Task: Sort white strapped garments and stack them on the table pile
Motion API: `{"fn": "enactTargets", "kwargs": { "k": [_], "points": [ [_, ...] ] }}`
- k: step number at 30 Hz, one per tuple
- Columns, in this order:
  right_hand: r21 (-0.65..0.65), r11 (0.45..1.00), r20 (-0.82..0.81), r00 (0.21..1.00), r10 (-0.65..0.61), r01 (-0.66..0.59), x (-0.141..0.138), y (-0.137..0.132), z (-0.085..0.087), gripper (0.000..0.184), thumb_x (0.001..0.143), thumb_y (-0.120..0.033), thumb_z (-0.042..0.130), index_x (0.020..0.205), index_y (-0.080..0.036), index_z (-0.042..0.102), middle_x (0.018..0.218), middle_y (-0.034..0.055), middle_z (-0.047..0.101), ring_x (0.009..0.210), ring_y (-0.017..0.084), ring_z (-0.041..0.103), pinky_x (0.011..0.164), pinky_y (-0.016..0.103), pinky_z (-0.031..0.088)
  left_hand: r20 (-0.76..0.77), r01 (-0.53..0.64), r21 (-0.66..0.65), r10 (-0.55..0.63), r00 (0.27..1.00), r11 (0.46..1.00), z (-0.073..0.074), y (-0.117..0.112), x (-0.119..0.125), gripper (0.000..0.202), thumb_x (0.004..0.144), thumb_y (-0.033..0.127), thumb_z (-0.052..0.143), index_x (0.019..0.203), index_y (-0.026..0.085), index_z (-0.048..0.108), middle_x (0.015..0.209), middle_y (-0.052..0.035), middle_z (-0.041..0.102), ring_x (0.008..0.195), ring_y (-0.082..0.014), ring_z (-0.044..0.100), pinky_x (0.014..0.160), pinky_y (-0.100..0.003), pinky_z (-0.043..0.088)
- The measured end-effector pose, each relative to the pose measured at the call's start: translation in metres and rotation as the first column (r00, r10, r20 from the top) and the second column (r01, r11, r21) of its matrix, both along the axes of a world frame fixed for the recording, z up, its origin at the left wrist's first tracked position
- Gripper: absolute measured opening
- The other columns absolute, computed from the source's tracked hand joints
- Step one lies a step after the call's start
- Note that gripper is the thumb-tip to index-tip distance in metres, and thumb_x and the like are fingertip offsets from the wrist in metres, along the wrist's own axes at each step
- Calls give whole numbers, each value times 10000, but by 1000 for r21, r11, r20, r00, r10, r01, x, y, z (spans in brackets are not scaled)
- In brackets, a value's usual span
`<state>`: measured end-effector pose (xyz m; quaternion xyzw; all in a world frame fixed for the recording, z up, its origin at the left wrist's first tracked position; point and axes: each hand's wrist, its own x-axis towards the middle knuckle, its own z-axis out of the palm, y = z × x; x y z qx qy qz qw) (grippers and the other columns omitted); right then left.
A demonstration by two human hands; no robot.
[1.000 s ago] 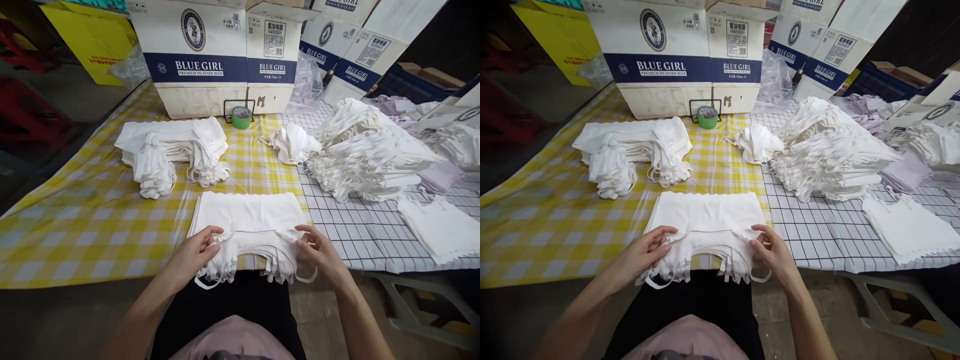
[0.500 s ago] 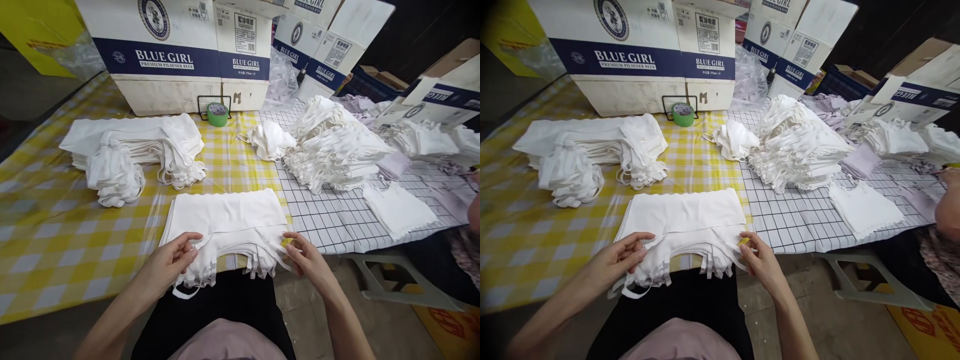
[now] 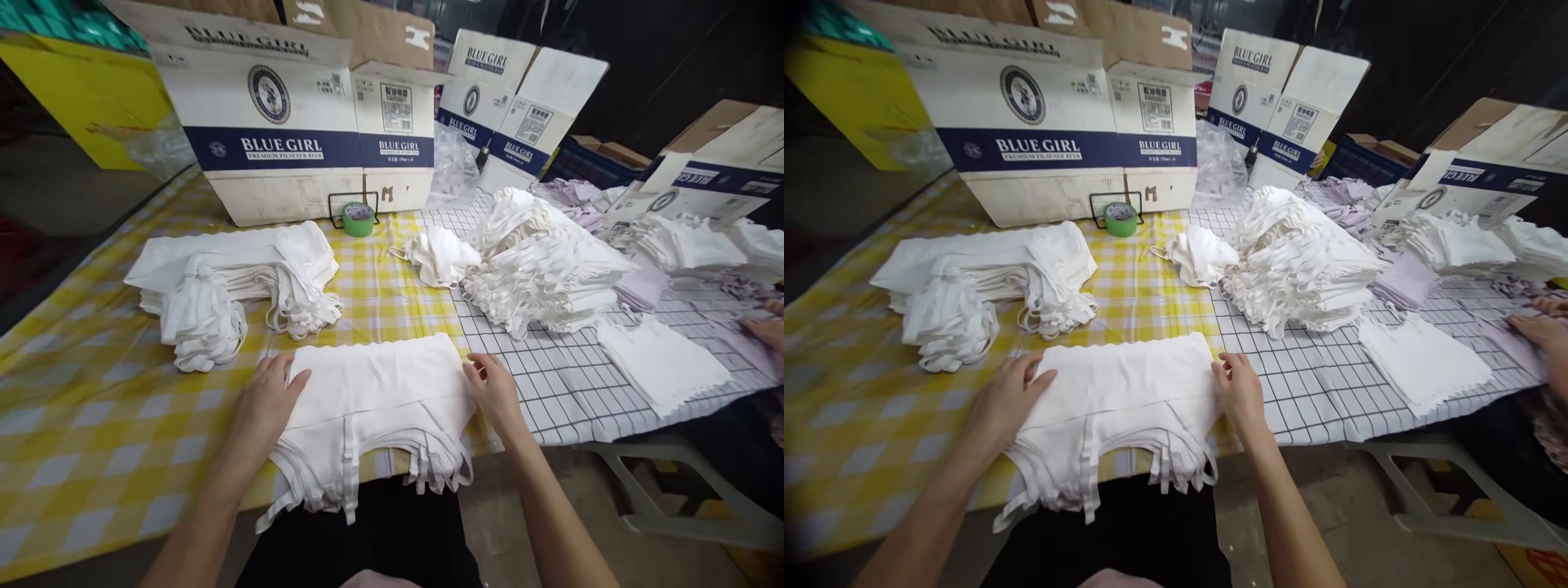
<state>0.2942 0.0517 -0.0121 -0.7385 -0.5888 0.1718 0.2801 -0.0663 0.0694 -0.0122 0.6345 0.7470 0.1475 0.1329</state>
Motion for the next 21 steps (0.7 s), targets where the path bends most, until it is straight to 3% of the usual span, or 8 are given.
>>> {"fn": "enactTargets", "kwargs": {
  "k": [4, 8, 11, 14, 16, 19, 21],
  "points": [
    [-64, 997, 73, 996, -45, 49, -17, 32, -6, 353, 799, -439, 495, 997, -186, 640, 871, 54, 608, 741, 192, 560, 675, 322, 407, 29, -60, 1, 60, 998, 998, -7, 7, -1, 476, 812, 503, 428, 1101, 144, 548, 954, -98, 592, 850, -247, 574, 710, -335, 422],
    [55, 998, 81, 996, -31, 27, -32, 35, -12, 254, 813, -383, 489, 925, -214, 642, 873, 38, 603, 754, 183, 554, 677, 305, 407, 125, -82, 19, 79, 989, 996, -12, 9, -7, 412, 788, 502, 477, 1022, 177, 576, 780, -28, 577, 722, -199, 565, 639, -293, 413],
    [160, 987, 68, 998, 3, -13, -38, 32, -15, 265, 840, -354, 456, 978, -209, 630, 904, 57, 598, 760, 187, 545, 684, 307, 414, 174, -86, 83, 70, 982, 993, -15, 10, -10, 341, 781, 456, 502, 974, 186, 583, 679, 19, 520, 629, -160, 532, 601, -265, 403],
    [194, 981, 24, 999, -27, 22, -38, 29, -16, 352, 844, -374, 463, 1110, -179, 589, 814, 50, 584, 710, 189, 529, 672, 313, 413, 169, -71, 171, 42, 985, 983, -18, 10, -8, 315, 819, 402, 466, 1004, 178, 586, 732, 5, 531, 648, -152, 530, 617, -262, 415],
    [141, 989, -49, 998, -47, 54, -37, 28, -16, 401, 838, -410, 485, 1143, -165, 570, 718, 20, 559, 643, 178, 516, 634, 303, 406, 127, -42, 221, 14, 992, 974, -19, 9, -5, 325, 851, 373, 427, 1053, 178, 590, 808, -20, 561, 700, -164, 546, 661, -277, 428],
    [75, 996, -127, 991, -33, 42, -36, 28, -15, 395, 823, -483, 503, 1037, -173, 621, 632, -4, 523, 575, 167, 489, 579, 290, 390, 30, -6, 316, -4, 1000, 949, -19, 7, -2, 307, 864, 323, 419, 1062, 194, 616, 901, -51, 588, 833, -199, 563, 771, -306, 425],
    [120, 993, -95, 996, -5, 16, -37, 28, -15, 378, 833, -500, 483, 953, -183, 648, 653, 8, 541, 583, 164, 483, 594, 291, 393, -26, 10, 361, 0, 1000, 933, -19, 6, -1, 287, 860, 299, 436, 1040, 204, 638, 917, -58, 595, 892, -215, 554, 822, -320, 408]
  ]
}}
